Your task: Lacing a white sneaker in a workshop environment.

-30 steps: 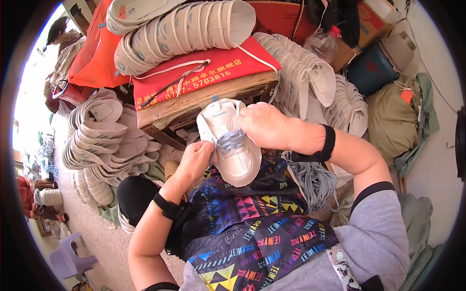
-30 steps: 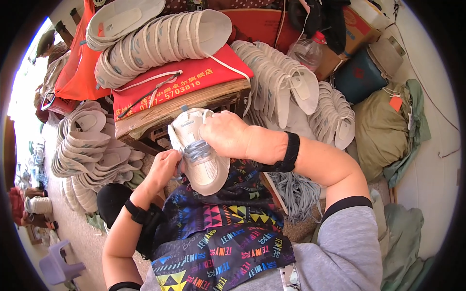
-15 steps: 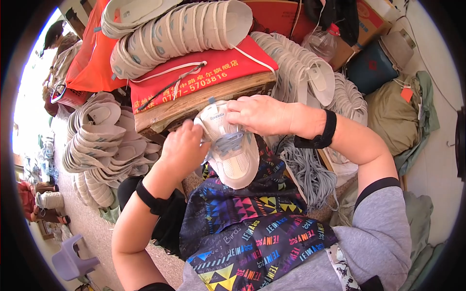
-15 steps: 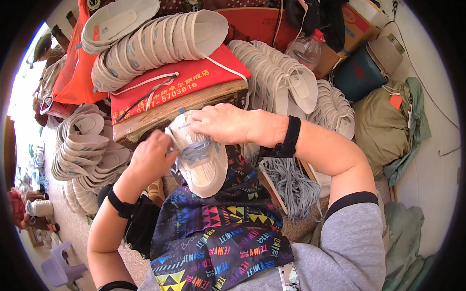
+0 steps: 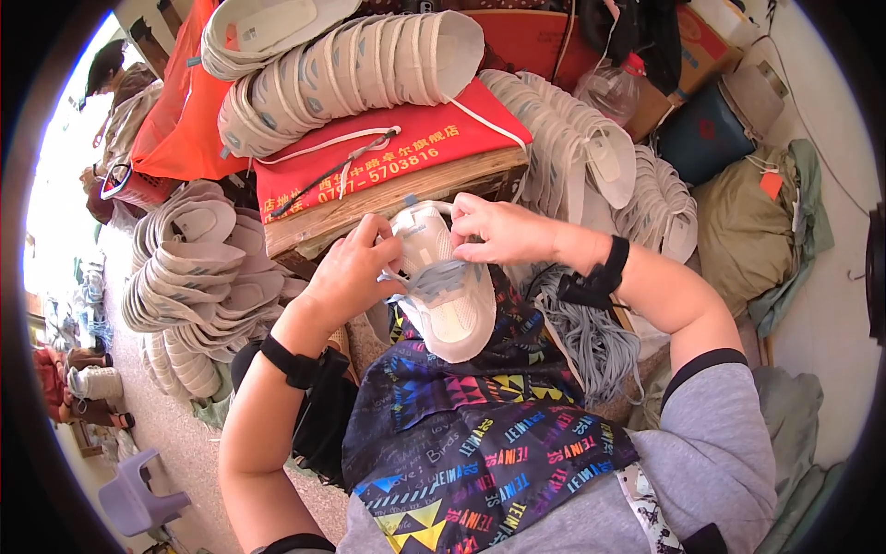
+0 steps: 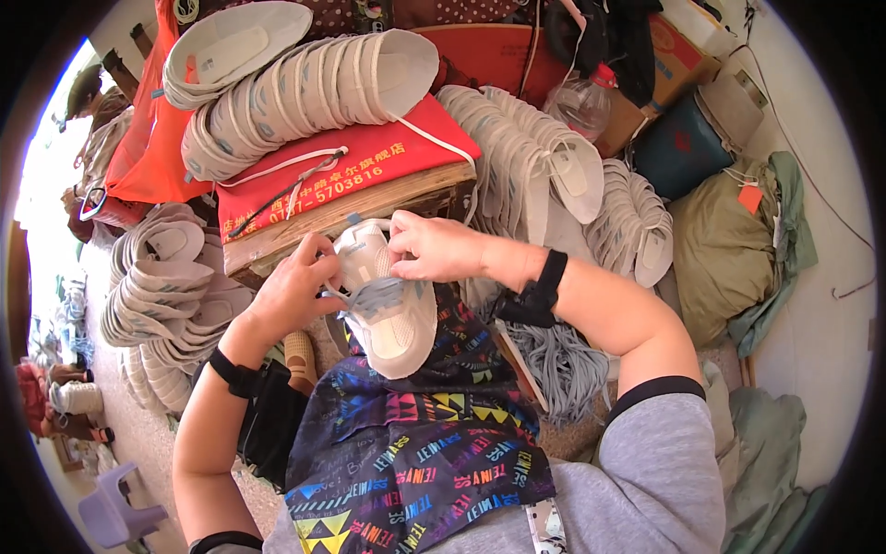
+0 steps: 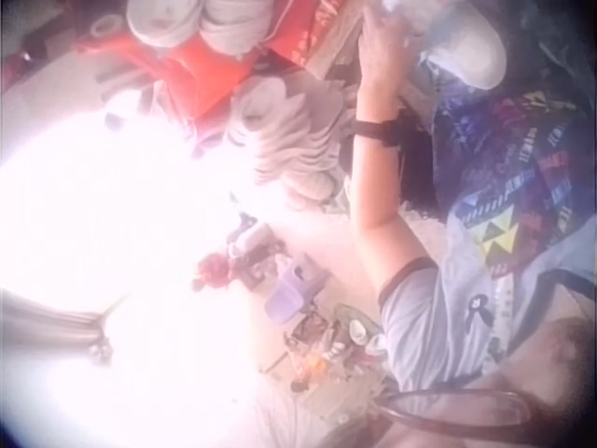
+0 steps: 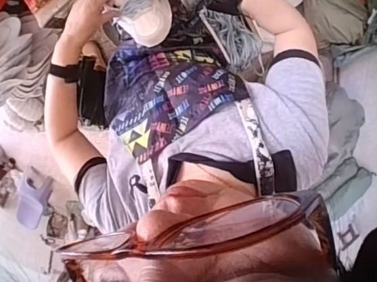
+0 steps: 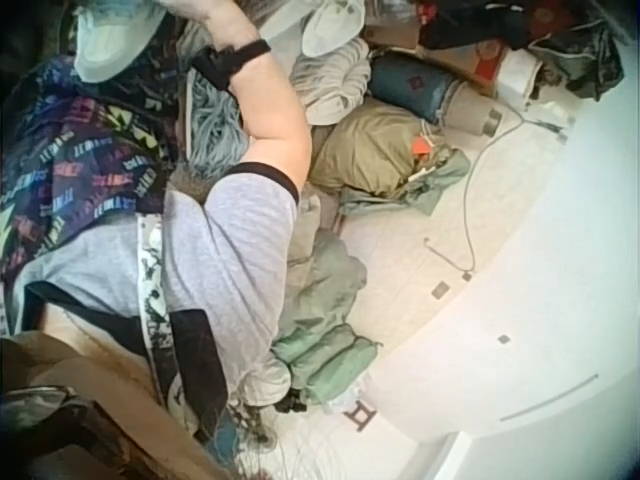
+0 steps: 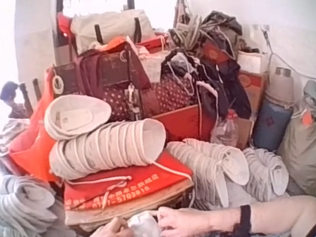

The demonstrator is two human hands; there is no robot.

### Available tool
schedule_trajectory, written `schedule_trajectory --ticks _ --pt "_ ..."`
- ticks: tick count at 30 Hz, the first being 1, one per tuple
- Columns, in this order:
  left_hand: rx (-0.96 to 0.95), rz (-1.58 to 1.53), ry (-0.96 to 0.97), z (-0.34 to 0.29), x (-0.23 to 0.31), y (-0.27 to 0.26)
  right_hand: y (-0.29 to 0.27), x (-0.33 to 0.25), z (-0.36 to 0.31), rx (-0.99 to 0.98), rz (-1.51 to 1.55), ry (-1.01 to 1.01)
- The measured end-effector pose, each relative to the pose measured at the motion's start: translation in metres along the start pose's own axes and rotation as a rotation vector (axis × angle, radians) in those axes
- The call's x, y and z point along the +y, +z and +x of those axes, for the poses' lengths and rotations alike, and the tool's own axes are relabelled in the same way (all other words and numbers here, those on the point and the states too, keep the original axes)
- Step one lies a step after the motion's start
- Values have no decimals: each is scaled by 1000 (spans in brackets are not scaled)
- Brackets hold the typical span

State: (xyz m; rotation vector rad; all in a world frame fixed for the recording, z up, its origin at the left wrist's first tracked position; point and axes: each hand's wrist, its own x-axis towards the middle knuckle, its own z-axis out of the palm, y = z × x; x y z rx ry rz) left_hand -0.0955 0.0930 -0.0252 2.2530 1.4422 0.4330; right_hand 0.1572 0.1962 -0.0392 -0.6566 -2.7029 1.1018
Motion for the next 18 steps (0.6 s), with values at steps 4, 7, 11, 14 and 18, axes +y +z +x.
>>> schedule_trajectory --ticks 4,7,11,14,18 --pt "59 -213 -76 -4 -3 11 21 0 2 162 128 92" --pt "90 -303 -106 -7 -4 19 11 -36 18 160 349 43" --pt "302 -208 -19 -10 -12 46 -2 -55 28 17 442 85" --pt "428 -171 -165 -9 -1 56 11 -40 25 210 -526 -47" --pt "435 -720 -318 -13 9 30 20 -46 24 184 -824 -129"
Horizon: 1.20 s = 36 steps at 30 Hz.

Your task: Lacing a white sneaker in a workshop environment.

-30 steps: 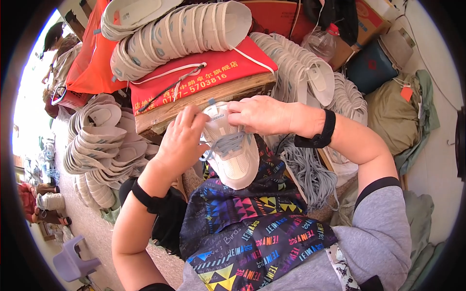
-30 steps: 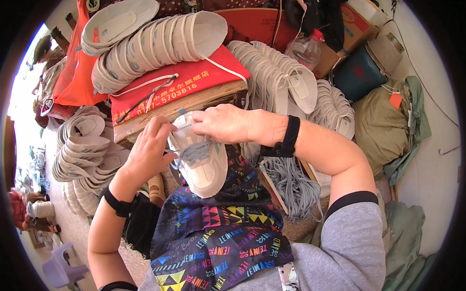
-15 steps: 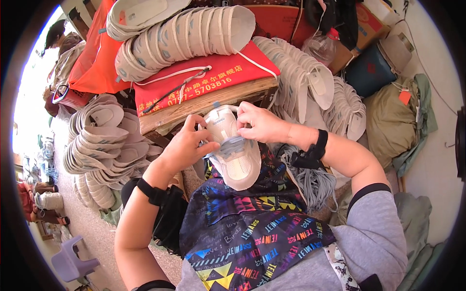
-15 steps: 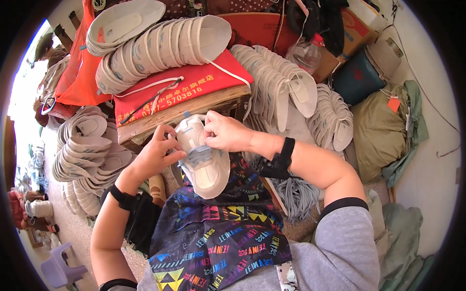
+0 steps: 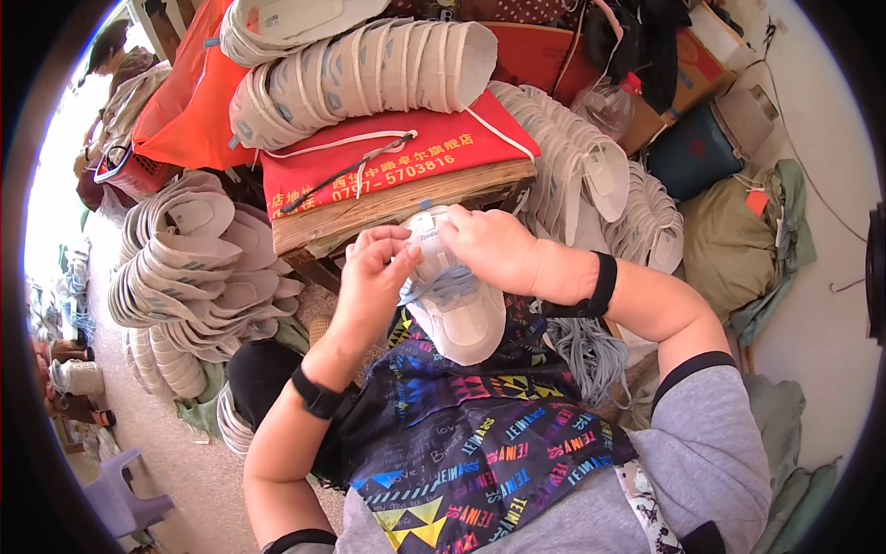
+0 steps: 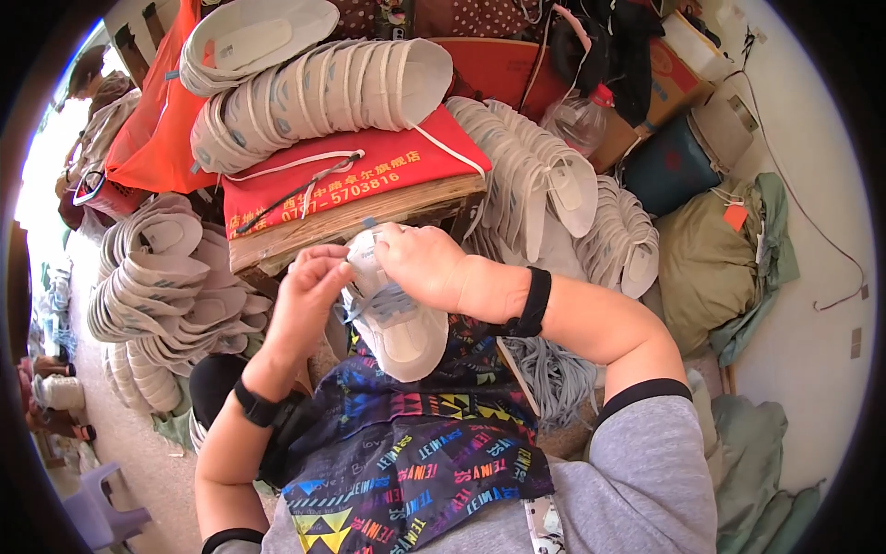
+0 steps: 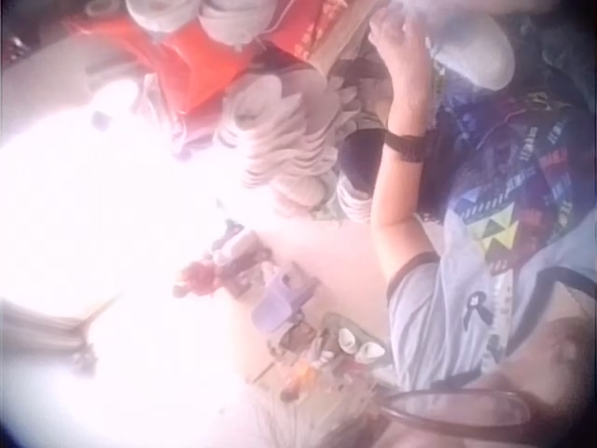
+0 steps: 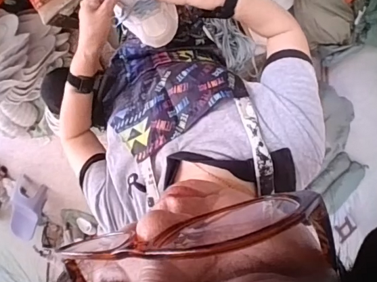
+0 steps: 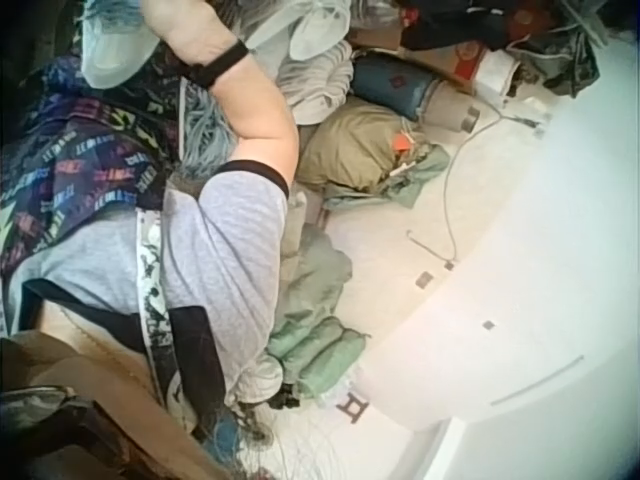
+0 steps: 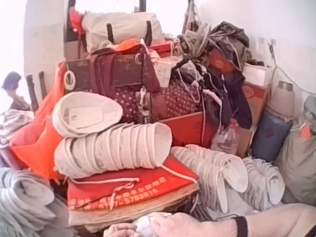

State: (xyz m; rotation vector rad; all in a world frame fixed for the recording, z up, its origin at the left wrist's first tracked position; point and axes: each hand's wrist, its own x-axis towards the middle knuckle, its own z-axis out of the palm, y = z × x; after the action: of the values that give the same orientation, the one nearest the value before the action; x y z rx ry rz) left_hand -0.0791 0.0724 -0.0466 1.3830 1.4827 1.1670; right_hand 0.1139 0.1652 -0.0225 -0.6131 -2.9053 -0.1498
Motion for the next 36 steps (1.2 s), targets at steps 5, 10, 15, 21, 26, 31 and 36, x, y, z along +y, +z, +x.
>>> schedule_trajectory --ticks 5,10,15,21,26,31,36 --pt "-180 -737 116 -18 79 -43 -6 -14 6 -118 -35 -86" --pt "-88 -943 -173 -25 49 -46 1 -21 4 -61 157 -35" --pt "47 -887 -430 -35 6 -42 11 -24 -4 -124 399 322" --pt "1 -744 -509 -39 -6 -32 3 -26 -2 -120 440 351" --pt "-39 -729 -485 -36 -8 -29 -2 -22 1 -107 509 381" --pt "-104 -716 -497 -34 -12 -27 5 -24 1 -90 468 401" --pt "-92 -717 -490 -34 -9 -26 8 -31 0 -11 481 241"
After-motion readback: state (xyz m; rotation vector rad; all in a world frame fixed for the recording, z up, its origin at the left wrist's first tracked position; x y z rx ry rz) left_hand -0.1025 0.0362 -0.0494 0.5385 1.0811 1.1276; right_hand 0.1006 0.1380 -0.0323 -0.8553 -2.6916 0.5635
